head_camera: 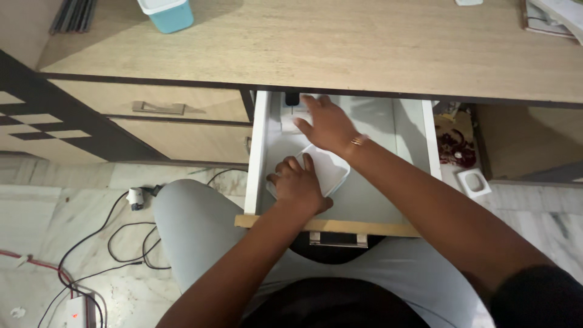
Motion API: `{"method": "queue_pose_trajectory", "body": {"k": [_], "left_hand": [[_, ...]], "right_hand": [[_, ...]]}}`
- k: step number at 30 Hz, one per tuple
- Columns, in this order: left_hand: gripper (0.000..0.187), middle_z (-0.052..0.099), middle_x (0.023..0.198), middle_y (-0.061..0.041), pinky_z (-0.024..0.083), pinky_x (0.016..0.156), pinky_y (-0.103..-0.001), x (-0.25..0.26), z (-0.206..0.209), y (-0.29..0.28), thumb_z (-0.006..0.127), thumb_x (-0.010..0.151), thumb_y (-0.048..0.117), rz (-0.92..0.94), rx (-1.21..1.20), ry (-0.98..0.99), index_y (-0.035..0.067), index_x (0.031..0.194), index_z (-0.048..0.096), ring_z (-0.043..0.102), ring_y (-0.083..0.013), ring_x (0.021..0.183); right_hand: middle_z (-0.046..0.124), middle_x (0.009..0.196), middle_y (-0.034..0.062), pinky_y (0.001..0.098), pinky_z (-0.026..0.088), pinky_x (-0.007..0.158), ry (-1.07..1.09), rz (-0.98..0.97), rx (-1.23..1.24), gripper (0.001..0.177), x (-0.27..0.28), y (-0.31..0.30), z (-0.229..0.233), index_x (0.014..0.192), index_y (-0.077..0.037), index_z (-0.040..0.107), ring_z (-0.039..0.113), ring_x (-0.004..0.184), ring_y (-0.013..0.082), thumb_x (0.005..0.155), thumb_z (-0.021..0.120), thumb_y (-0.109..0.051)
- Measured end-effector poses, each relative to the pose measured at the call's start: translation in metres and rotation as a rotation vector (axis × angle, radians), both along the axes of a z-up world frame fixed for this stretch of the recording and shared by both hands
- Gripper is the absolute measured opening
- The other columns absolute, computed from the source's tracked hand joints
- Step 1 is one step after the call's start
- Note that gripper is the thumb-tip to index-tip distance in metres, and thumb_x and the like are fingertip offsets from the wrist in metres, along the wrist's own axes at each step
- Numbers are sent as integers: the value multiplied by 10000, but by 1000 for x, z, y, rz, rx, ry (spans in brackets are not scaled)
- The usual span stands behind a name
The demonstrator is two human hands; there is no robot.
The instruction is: The person organizes pens and markers into a light blue plastic container on a desk. They then place the container into a drawer and close it. Finally, they coil a black cable and place it into a separate blue container.
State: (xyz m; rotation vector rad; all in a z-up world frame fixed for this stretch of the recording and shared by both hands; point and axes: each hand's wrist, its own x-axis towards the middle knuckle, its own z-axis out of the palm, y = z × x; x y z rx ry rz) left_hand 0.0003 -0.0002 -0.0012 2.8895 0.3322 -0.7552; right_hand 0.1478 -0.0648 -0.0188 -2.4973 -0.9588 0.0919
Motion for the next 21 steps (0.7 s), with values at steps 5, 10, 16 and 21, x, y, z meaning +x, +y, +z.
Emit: {"method": "queue_pose_trajectory", "body": {"k": [5,10,16,21], "left_hand": [[1284,275,1529,-302,389,1019,-648,2,-2,4,798,734,647,53,-40,36,42,1619,91,329,-485,1376],[1301,253,1552,-313,364,1050,-671,5,-2,4,789,745,658,53,-45,60,35,1626,62,328,-494,1382],[1323,211,1560,-338,330,1071,-682,9,-4,4,781,749,679,66,-49,75,22,1621,33,300,-525,1391],[1290,220,1560,-335,336,1076,-683,9,-2,2,776,755,654,82,-39,77,56,1633,44,316,-537,1388]], "right_hand": [[555,1442,187,684,378,1062,-14,-67,-339,648,25,69,-17,1447,-115,524,488,1344,440,959,625,-530],[525,1460,163,696,394,1018,25,-104,-364,665,40,68,-38,1486,-261,471,439,1361,455,887,656,-485],[531,1500,144,659,402,1084,49,-196,-454,674,60,9,-45,1504,-246,478,489,1377,425,872,662,-391],[383,1565,226,673,306,1091,-3,-265,-476,652,80,-64,-64,1519,-220,443,360,1398,515,894,611,-303]]}}
